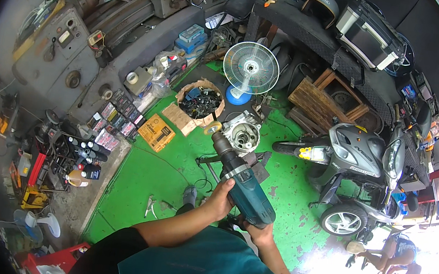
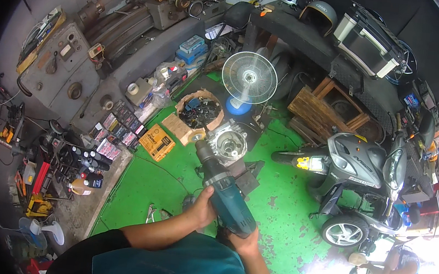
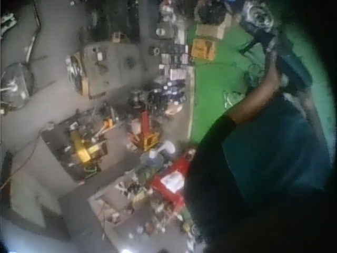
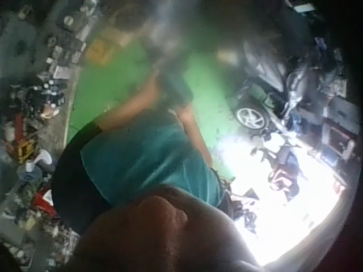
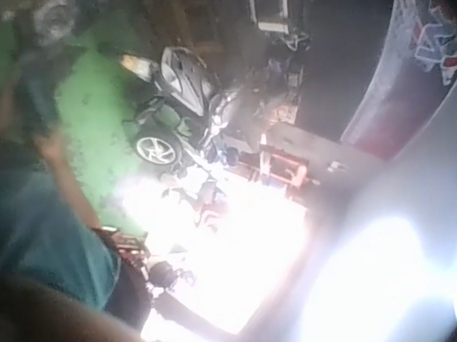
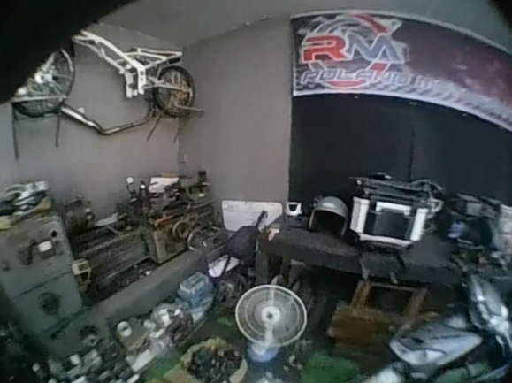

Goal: The person sits on the workshop floor and uses a hammer and screwdriver to tap and adjust a small metal component attached to a power drill. They then stand and use the drill with a wire brush attachment to grind or clean a larger mechanical part mounted on a stand.

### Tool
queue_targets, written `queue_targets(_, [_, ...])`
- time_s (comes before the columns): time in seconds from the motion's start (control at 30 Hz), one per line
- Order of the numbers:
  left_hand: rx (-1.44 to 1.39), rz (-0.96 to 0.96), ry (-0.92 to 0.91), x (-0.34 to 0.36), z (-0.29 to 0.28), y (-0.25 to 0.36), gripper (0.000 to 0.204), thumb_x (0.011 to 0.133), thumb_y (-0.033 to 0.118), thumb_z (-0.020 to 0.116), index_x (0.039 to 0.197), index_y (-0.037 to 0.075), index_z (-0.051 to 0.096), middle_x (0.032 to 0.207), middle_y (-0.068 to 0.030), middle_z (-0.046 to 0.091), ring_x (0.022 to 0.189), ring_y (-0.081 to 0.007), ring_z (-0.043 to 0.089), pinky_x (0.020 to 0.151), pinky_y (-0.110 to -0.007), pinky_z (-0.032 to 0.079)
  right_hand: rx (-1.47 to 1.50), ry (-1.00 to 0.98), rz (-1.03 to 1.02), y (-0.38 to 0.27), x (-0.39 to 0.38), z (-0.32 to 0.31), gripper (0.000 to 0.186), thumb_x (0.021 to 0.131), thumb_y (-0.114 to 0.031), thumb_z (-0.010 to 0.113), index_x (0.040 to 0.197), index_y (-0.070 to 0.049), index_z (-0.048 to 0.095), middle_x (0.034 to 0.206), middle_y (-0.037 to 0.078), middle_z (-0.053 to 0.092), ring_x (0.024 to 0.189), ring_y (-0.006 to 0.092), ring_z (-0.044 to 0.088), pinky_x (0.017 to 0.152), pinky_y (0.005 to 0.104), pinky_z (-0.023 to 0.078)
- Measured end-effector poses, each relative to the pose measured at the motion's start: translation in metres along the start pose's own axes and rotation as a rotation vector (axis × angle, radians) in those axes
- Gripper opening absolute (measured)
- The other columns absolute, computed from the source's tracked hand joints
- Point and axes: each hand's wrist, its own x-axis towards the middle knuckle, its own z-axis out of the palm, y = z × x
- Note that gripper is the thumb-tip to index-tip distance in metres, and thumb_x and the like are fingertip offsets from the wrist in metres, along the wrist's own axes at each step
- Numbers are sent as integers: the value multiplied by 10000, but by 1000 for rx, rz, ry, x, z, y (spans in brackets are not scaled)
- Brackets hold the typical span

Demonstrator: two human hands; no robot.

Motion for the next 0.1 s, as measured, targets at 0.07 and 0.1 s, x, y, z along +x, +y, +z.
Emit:
queue_targets(0.07, [6, -6, 1, 2, -1, -3, 753, 928, 604, 671, 1430, 76, 482, 1313, -71, 625, 1221, -211, 621, 1066, -420, 503, -44, 9, 26, -1, 1, -1, 602, 736, -9, 735, 1324, 16, 607, 1161, 135, 722, 1064, 211, 687, 946, 367, 542])
queue_targets(0.1, [8, -10, 1, 2, -2, -4, 764, 926, 608, 672, 1439, 76, 477, 1315, -71, 625, 1227, -213, 620, 1074, -421, 497, 13, -28, 16, -7, 1, 0, 624, 751, -27, 735, 1358, 6, 591, 1168, 135, 721, 1081, 215, 684, 958, 367, 537])
